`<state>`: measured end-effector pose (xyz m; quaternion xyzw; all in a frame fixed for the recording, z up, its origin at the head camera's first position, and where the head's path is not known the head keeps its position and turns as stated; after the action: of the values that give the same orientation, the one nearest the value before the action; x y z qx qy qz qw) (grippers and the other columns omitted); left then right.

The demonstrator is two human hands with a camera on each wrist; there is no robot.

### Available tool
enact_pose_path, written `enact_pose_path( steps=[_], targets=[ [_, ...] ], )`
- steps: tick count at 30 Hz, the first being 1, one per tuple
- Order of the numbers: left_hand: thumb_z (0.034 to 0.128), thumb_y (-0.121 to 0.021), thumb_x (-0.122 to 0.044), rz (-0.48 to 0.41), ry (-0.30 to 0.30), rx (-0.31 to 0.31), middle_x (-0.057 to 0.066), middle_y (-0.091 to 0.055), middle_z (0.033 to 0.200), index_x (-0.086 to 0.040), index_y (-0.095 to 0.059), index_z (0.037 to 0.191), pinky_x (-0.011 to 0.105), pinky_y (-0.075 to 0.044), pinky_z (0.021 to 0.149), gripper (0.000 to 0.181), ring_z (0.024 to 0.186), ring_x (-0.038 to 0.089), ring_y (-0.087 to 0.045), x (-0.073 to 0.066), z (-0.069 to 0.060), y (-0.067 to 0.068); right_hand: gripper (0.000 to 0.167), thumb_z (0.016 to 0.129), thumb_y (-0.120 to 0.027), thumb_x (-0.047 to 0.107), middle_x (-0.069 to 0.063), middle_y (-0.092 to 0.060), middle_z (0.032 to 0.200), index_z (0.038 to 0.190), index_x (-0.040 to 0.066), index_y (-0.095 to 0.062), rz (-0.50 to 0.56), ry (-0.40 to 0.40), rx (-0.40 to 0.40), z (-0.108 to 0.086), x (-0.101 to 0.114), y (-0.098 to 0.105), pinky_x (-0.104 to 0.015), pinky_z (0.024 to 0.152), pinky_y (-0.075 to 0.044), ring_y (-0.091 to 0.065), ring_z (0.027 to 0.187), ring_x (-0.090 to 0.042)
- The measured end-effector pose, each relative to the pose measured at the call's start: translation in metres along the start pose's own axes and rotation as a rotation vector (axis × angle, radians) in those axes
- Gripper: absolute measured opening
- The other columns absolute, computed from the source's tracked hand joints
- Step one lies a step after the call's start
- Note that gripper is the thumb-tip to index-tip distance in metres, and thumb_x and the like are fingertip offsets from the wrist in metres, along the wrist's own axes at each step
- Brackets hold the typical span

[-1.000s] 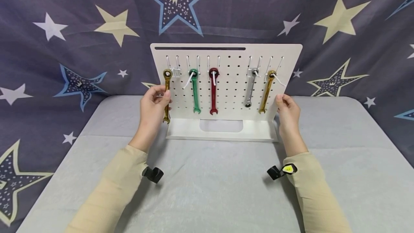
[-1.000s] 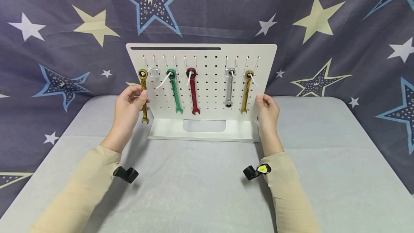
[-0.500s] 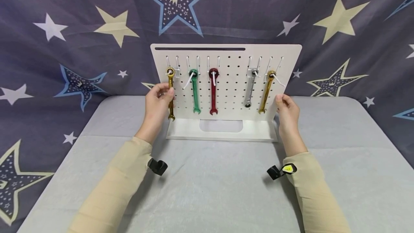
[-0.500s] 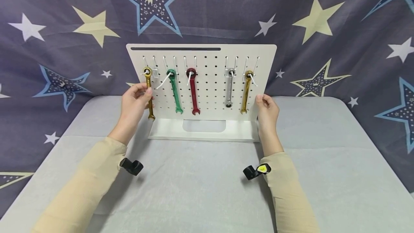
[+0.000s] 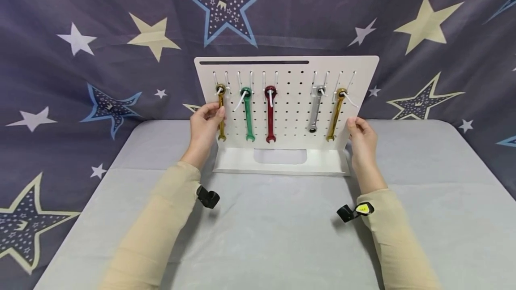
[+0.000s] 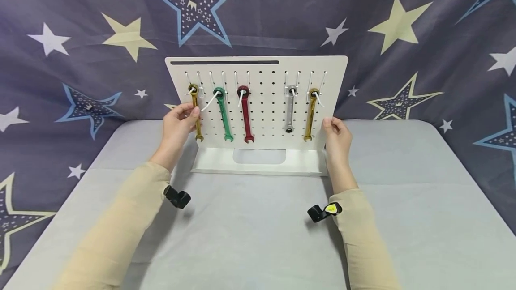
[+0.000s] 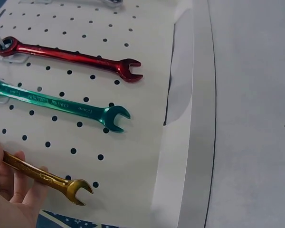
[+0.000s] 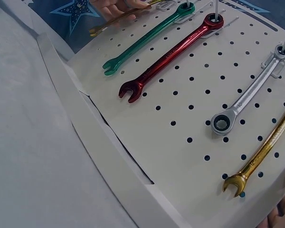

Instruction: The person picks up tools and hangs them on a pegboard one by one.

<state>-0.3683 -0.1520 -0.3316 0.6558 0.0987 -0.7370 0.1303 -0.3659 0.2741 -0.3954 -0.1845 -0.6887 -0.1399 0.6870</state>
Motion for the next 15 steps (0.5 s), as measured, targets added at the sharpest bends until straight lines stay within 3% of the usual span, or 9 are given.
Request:
enact_pose_path(
  steps=[9,15],
  targets=[
    [0.0920,-0.072,-0.012,-0.035,-0.032,-0.036,-0.006,-0.061,0.084,0.007,-0.067,0.115,0.021,-0.050,0.070,0.030,0.076,0.004,-0.058,0.009,0.002,-0.004,0.013,0.098,-0.064,0.026,0.006,-0.054,0.096,0.101,0.014,-0.059,0.035,-0.021,0.015,0.007,-0.002,0.004,-0.033,0.098,-0.041,-0.050,0.093,-0.004],
    [0.0927,-0.071,-0.010,-0.044,-0.020,-0.043,-0.002,-0.064,0.092,0.005,-0.067,0.117,0.034,-0.054,0.083,0.029,0.083,0.006,-0.062,0.019,-0.002,0.004,0.009,0.097,-0.065,0.019,0.005,-0.059,0.096,0.102,0.013,-0.060,0.112,-0.047,0.099,0.012,-0.004,0.000,-0.029,0.093,-0.045,-0.056,0.090,-0.007]
  ],
)
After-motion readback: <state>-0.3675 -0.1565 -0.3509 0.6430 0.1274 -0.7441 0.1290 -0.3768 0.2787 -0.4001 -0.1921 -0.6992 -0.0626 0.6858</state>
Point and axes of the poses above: each hand's wrist, its own z-axis towards the middle knuckle, its own y-axis out of the back of the hand, x = y × z, the point moved 10 cm from there along z, towards the middle knuckle
